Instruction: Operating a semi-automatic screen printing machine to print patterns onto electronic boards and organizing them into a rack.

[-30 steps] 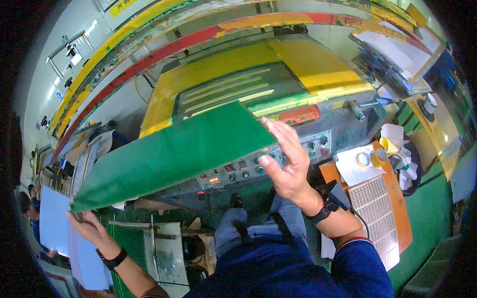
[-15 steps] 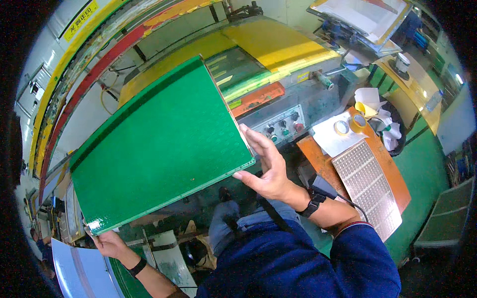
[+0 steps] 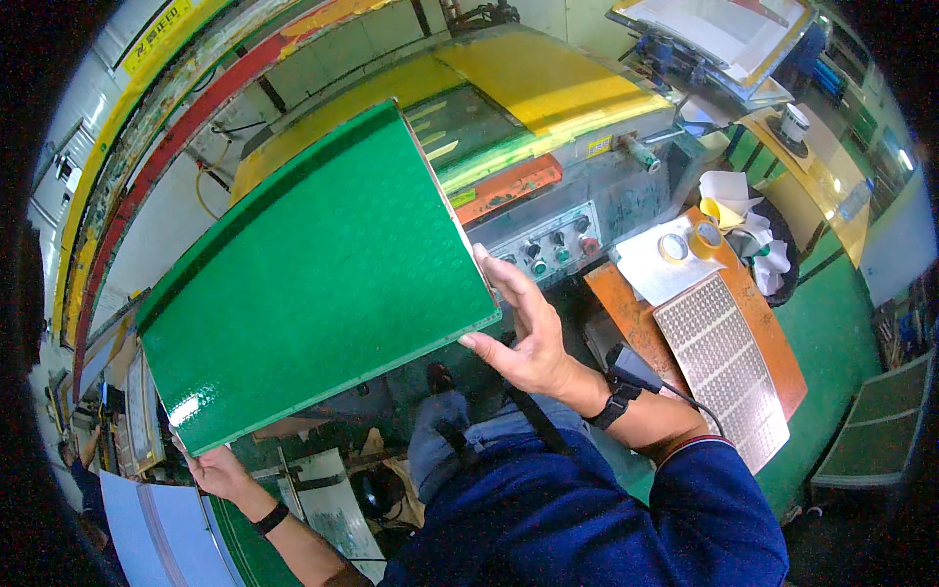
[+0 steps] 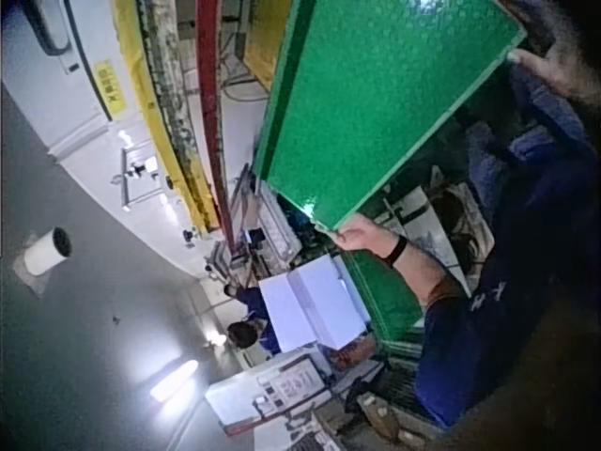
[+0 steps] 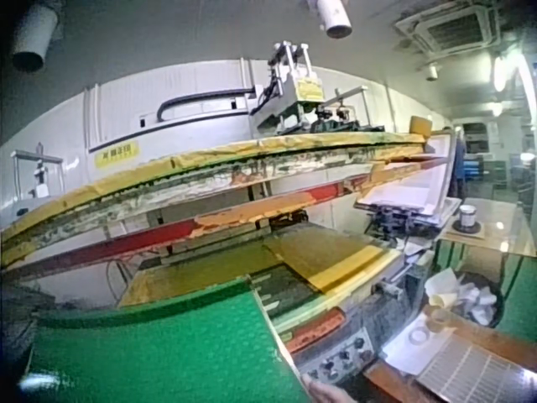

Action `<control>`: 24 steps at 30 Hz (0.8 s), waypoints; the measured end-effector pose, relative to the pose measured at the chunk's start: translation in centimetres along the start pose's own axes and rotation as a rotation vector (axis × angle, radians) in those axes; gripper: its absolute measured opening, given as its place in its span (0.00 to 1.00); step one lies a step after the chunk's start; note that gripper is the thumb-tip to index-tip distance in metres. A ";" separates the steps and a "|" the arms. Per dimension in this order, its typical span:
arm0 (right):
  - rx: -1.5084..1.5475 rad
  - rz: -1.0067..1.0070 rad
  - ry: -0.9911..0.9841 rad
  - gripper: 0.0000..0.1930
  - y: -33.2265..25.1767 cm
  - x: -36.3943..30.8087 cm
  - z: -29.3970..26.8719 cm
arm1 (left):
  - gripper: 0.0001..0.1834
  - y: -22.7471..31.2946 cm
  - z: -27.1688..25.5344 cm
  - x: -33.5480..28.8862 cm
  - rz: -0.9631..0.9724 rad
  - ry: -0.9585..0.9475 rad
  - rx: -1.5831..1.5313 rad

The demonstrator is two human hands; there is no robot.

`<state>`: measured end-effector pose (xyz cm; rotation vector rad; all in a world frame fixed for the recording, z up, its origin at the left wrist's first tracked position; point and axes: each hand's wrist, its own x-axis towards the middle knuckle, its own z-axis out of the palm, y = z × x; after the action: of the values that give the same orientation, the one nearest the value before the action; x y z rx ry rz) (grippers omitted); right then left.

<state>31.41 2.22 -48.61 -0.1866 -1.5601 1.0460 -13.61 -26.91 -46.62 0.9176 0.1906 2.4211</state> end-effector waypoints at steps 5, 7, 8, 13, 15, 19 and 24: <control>0.151 0.174 0.028 0.45 -0.9 1.0 0.5 | 0.26 1.2 0.3 0.5 -0.023 -0.224 0.079; 0.306 0.251 0.076 0.42 -1.0 1.2 0.2 | 0.26 1.3 0.6 0.6 0.030 -0.135 0.090; 0.402 0.325 0.128 0.40 -1.1 1.2 0.0 | 0.26 1.1 1.0 0.7 0.076 -0.049 0.093; 0.136 0.691 0.261 0.20 0.3 4.7 -3.0 | 0.25 -1.4 1.8 1.1 -0.003 -0.220 0.041; 0.091 0.727 0.218 0.14 0.1 6.4 -3.7 | 0.26 -2.4 1.6 1.2 0.064 -0.065 0.071; 0.016 0.654 0.188 0.12 0.5 7.8 -5.1 | 0.27 -4.9 1.2 1.7 0.146 0.222 0.182; -0.023 0.503 0.199 0.11 1.6 8.5 -5.8 | 0.29 -5.8 -1.5 2.4 0.012 0.233 0.298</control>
<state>33.18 11.52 -44.19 -0.7055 -1.3733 1.3507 -13.59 -20.63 -48.15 0.7562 0.6467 2.5501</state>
